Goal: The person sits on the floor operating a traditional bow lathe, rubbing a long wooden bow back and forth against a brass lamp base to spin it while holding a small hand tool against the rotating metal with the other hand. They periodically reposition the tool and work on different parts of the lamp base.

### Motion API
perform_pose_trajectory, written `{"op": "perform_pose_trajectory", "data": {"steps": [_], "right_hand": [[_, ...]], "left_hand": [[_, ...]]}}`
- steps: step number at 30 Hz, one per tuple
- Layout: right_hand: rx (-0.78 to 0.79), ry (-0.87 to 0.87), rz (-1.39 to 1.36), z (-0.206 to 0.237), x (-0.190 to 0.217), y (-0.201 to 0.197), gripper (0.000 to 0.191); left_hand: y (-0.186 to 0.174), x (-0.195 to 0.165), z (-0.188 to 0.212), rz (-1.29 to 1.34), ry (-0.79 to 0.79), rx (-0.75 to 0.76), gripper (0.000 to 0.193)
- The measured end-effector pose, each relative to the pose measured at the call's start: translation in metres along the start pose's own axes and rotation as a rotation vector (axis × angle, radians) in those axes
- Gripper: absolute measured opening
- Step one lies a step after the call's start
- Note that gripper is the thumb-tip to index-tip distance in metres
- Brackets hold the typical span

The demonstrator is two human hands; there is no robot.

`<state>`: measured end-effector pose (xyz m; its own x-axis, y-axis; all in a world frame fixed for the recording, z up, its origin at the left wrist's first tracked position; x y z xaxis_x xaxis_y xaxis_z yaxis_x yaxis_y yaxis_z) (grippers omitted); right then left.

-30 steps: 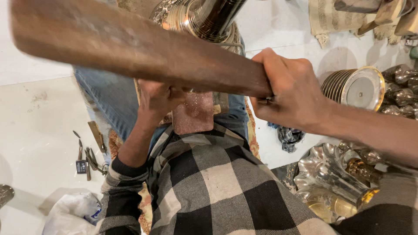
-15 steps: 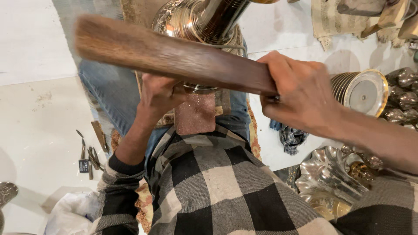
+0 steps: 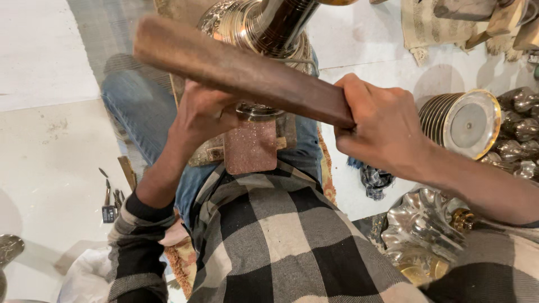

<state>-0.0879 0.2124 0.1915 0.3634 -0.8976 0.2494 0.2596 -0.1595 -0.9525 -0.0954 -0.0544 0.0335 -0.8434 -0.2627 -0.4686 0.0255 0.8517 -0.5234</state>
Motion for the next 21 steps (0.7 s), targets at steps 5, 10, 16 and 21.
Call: {"op": "perform_pose_trajectory", "data": {"steps": [5,10,16,21], "right_hand": [[-0.045,-0.061,-0.351,-0.001,0.0,0.0,0.037],[-0.189,-0.051,-0.444,0.003,-0.011,0.004,0.036],[-0.158,-0.08,-0.099,0.0,-0.027,0.001,0.036],[-0.054,0.06,-0.191,-0.002,-0.017,-0.011,0.032]], "left_hand": [[-0.003,0.007,-0.01,0.067,-0.058,0.058,0.027],[-0.01,0.001,-0.022,0.064,0.008,0.047,0.044],[-0.009,0.0,-0.019,0.04,-0.068,0.053,0.042],[-0.007,-0.003,-0.012,0.062,-0.063,-0.024,0.043]]}}
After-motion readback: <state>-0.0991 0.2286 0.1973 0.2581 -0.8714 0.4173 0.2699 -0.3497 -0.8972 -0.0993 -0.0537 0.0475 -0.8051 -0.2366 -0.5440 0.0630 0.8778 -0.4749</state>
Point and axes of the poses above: each hand's wrist, its own z-axis away from the middle knuckle, its own y-axis out of the palm, x = y × z, the point moved 2 cm from there along -z, towards the middle knuckle, and after that the axes turned 14 degrees about y, right-handed, at the moved point
